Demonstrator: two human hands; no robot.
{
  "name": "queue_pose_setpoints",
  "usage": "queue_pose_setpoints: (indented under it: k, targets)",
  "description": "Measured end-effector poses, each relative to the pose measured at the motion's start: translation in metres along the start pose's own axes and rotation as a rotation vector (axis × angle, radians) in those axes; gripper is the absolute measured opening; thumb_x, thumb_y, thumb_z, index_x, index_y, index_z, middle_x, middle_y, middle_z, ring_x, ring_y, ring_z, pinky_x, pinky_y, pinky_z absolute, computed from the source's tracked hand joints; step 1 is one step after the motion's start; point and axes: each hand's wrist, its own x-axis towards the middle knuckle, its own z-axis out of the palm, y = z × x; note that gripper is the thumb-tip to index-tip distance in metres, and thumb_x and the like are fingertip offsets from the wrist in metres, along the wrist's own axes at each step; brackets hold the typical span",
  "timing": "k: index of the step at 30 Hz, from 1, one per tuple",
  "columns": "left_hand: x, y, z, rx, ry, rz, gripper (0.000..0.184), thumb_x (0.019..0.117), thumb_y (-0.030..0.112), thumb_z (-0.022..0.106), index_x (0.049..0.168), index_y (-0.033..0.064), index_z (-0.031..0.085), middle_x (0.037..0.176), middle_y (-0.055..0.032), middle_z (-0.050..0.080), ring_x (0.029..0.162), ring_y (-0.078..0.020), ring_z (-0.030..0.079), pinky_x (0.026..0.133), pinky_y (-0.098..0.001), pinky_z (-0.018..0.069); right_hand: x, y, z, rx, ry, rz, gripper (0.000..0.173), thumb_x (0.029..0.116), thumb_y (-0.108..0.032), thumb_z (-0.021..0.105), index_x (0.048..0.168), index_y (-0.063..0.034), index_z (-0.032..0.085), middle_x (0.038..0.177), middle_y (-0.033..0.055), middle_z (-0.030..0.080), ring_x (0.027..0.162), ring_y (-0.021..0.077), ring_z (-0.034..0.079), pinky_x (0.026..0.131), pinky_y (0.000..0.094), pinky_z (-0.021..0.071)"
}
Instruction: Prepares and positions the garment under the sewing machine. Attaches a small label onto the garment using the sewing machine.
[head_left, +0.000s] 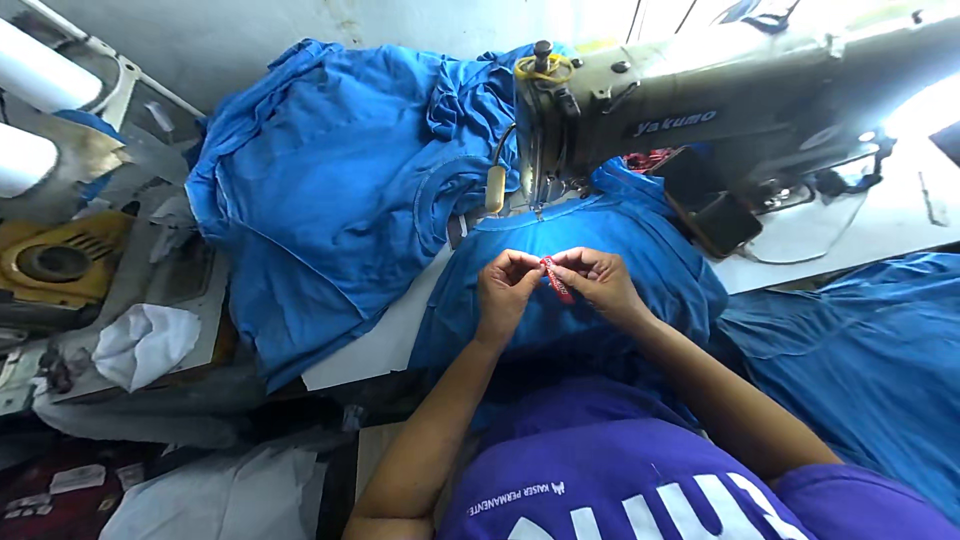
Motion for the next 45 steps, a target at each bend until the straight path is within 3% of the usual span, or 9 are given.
queue_pose_setpoints:
  k: [5, 20, 22, 25, 27, 32, 39, 45]
  targets:
    - [-0.002, 0.002, 0.005, 0.018, 0.022, 0.000, 0.016, 0.0887, -0.010, 0.069, 0.102, -0.0017, 0.073, 0.091, -0.0014, 0.076, 0.077, -0.0056, 0.071, 0.073, -0.0233, 0.0613, 0.001, 0.004, -0.003, 0.014, 0.017, -0.019, 0.009, 0.0938, 0.001, 0.068, 0.102, -0.0027, 0.070, 0.085, -0.0032, 0.072, 0.073, -0.0004, 0.067, 0.069, 0.0171, 0.0577]
    - [-0.008, 0.000, 0.015, 0.110, 0.089, 0.101, 0.014, 0.0859, -0.008, 0.073, 0.099, -0.0028, 0.073, 0.089, -0.0027, 0.076, 0.075, -0.0036, 0.070, 0.072, -0.0203, 0.0599, 0.004, 0.001, -0.015, -0.038, -0.109, -0.037, 0.010, 0.0967, 0.000, 0.063, 0.104, -0.0032, 0.068, 0.089, -0.0028, 0.070, 0.073, -0.0006, 0.065, 0.068, 0.0158, 0.0561]
    - [-0.007, -0.002, 0.016, 0.105, 0.089, 0.128, 0.017, 0.0846, -0.009, 0.074, 0.100, -0.0024, 0.071, 0.089, -0.0021, 0.075, 0.075, -0.0038, 0.070, 0.071, -0.0205, 0.0598, 0.004, 0.001, -0.015, -0.020, -0.095, -0.023, 0.011, 0.0967, 0.000, 0.063, 0.107, -0.0029, 0.067, 0.088, -0.0023, 0.070, 0.073, 0.0003, 0.065, 0.067, 0.0165, 0.0559]
    - [-0.005, -0.006, 0.018, 0.073, 0.055, 0.155, 0.034, 0.0829, -0.011, 0.074, 0.112, 0.0006, 0.061, 0.089, -0.0006, 0.075, 0.078, -0.0052, 0.071, 0.073, -0.0228, 0.0603, 0.002, 0.001, -0.019, 0.001, -0.064, 0.001, 0.012, 0.0953, 0.000, 0.065, 0.106, -0.0031, 0.067, 0.088, -0.0016, 0.070, 0.075, 0.0015, 0.066, 0.070, 0.0179, 0.0567]
    - [-0.004, -0.007, 0.022, 0.047, 0.052, 0.147, 0.037, 0.0823, -0.012, 0.074, 0.112, 0.0034, 0.058, 0.088, 0.0003, 0.075, 0.077, -0.0054, 0.072, 0.072, -0.0227, 0.0603, 0.000, 0.001, -0.022, 0.016, -0.046, 0.022, 0.011, 0.0948, 0.002, 0.065, 0.105, -0.0026, 0.067, 0.089, -0.0012, 0.071, 0.076, 0.0013, 0.066, 0.072, 0.0181, 0.0574]
    - [0.000, -0.010, 0.031, -0.005, 0.044, 0.117, 0.019, 0.0845, -0.011, 0.072, 0.098, 0.0012, 0.068, 0.089, -0.0008, 0.075, 0.078, -0.0066, 0.072, 0.074, -0.0248, 0.0616, -0.002, 0.003, -0.028, 0.006, -0.007, 0.012, 0.010, 0.0945, 0.001, 0.065, 0.103, -0.0025, 0.068, 0.087, -0.0016, 0.071, 0.075, 0.0008, 0.066, 0.071, 0.0177, 0.0569]
    - [-0.002, -0.010, 0.039, 0.013, 0.045, 0.178, 0.016, 0.0854, -0.011, 0.072, 0.100, -0.0042, 0.074, 0.092, -0.0030, 0.076, 0.079, -0.0053, 0.071, 0.076, -0.0228, 0.0612, -0.006, -0.002, -0.033, 0.017, -0.004, -0.047, 0.011, 0.0950, 0.002, 0.064, 0.104, -0.0016, 0.068, 0.085, -0.0028, 0.070, 0.070, -0.0008, 0.064, 0.065, 0.0158, 0.0558]
    - [-0.004, -0.004, 0.038, 0.105, 0.005, 0.240, 0.013, 0.0860, -0.009, 0.072, 0.099, -0.0056, 0.073, 0.092, -0.0045, 0.075, 0.079, -0.0049, 0.071, 0.077, -0.0222, 0.0608, -0.004, -0.005, -0.042, -0.108, -0.101, -0.221, 0.011, 0.0959, 0.001, 0.062, 0.105, 0.0023, 0.067, 0.096, 0.0021, 0.070, 0.083, 0.0006, 0.067, 0.076, 0.0172, 0.0579]
